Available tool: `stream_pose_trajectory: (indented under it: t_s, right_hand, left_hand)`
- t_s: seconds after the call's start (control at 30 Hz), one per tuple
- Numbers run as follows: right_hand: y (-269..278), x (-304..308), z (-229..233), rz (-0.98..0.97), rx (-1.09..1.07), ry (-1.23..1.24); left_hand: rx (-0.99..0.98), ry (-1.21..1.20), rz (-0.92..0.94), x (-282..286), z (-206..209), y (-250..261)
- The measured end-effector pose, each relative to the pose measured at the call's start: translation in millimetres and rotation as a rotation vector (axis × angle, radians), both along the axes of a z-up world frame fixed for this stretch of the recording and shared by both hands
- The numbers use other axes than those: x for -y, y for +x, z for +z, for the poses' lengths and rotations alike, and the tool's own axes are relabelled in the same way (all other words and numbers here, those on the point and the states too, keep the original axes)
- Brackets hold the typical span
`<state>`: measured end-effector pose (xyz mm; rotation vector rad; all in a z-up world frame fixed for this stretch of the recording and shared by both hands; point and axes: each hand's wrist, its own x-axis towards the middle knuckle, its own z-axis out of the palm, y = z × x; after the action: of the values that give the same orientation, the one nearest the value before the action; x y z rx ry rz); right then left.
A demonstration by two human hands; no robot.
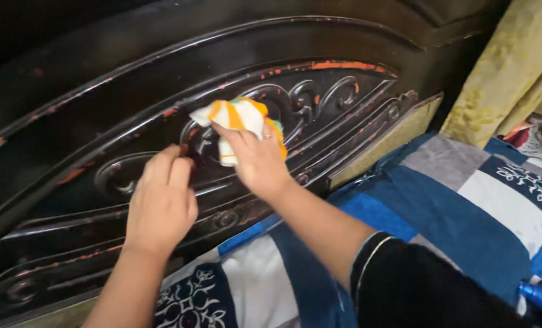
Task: Cleaning the ornate wooden headboard of a bed using a cloth.
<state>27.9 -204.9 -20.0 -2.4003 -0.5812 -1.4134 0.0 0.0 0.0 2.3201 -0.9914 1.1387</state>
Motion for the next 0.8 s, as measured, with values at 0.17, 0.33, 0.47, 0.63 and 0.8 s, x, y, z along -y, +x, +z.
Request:
stream_pose_trajectory:
  t_s: [0.17, 0.33, 0.47, 0.63, 0.8]
  right_hand:
    - [-17, -38, 13, -0.059, -0.033, 0.088]
    - [-23, -97, 15, 0.03, -0.036, 0.108]
    - [-19, -86, 15, 0.05, -0.016, -0.136]
    - [-23, -72, 27, 0.005, -0.076, 0.079]
    - [-28, -104, 11, 0.04, -0.023, 0.077]
  left_hand:
    - [-0.005, -0.061, 0.101, -19, 1, -4]
    - [0.026, -0.066, 0.207, -34, -3, -3]
    - [0.039, -0.097, 0.226, -47, -6, -6]
    - [0.022, -0.13, 0.251, -64, -12, -12]
    - [-0.029, -0.2, 0.229, -69, -13, -19]
